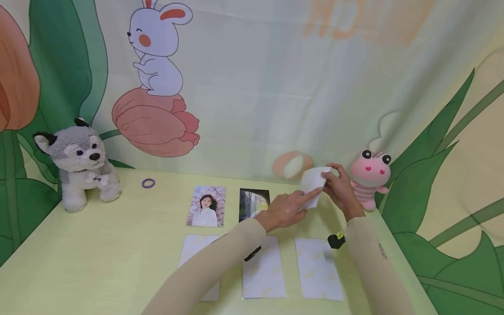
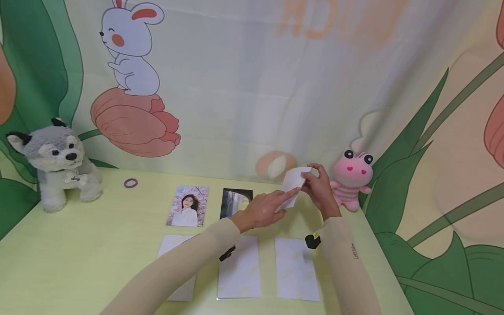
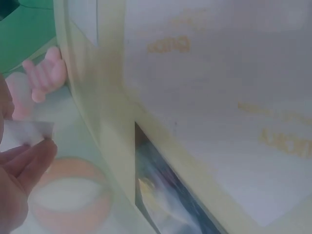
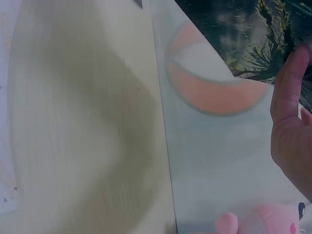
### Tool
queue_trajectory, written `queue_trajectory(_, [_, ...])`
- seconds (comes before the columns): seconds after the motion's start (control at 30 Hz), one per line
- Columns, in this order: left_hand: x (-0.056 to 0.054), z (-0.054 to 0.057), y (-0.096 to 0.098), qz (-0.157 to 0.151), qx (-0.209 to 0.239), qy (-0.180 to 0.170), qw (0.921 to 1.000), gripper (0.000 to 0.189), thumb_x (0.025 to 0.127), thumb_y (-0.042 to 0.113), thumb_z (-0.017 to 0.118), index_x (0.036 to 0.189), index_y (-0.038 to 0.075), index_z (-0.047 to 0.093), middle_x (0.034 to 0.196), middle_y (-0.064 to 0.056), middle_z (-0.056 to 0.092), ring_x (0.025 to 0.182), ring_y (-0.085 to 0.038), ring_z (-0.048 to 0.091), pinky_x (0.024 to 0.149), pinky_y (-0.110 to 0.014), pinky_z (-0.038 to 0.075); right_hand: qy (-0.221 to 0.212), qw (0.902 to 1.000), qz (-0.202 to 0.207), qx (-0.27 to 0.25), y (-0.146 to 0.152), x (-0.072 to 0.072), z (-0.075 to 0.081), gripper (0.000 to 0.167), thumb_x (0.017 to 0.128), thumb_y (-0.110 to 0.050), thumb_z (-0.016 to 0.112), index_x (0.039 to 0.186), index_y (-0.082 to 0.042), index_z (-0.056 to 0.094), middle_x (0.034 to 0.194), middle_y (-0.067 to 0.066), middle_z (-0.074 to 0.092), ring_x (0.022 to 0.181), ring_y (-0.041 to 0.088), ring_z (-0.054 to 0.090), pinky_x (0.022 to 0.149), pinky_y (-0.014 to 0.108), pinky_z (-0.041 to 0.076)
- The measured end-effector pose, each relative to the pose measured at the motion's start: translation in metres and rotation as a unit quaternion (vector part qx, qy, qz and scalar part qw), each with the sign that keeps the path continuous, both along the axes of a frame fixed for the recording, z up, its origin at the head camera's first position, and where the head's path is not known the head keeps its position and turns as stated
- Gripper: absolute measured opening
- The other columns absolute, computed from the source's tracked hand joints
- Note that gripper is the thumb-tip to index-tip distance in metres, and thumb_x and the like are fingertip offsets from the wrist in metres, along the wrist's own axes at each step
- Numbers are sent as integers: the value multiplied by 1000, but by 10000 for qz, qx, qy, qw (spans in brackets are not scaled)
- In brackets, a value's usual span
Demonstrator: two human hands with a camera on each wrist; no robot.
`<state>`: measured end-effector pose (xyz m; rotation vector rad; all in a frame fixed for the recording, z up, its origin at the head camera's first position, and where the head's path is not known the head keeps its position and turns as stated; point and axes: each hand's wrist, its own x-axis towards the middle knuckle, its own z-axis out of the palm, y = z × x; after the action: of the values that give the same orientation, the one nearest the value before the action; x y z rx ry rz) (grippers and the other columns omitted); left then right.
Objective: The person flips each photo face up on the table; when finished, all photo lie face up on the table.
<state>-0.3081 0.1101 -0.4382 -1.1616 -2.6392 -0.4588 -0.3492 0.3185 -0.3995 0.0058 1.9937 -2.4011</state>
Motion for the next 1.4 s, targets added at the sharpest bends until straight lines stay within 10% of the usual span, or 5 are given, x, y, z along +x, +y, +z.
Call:
queue_trajectory(0.27, [-3,-4,-9,-473,508,-555,9960,81,98,4,54,161,34,14,141,-3,61,80,-15,63,65,-23,46,21,9987,478,194,-1,3,-1,27,103,-15,54,123,-18,36,84,2,65,73,11,67,70,25,58])
queue_trajectory(0.53, [-7,-5,-19,-401,1106,-1124,9867,82,98,-4,52,160,32,12,66,-1,54,49,-11,38,55,-22,34,164,9966,421,692,-7,3,-2,43,101,-27,59,127,-16,27,81,3,65,70,15,70,75,32,60])
queue_trajectory(0.87, [-11,-16,-29,-362,1822,-1250,9746,83,93,-10,52,159,25,17,52,2,38,44,-9,27,52,-22,27,135,9850,127,1718,-16,3,-8,60,98,-36,63,139,-15,26,81,1,68,70,14,71,70,30,59])
queue_trajectory(1.4, [-8,-9,-30,73,3034,-2139,9285,82,98,-7,50,158,35,15,57,-9,63,53,-17,67,47,-25,43,-184,9384,226,3444,-21,5,-22,78,100,-41,59,161,-22,14,134,29,54,99,25,67,87,41,57])
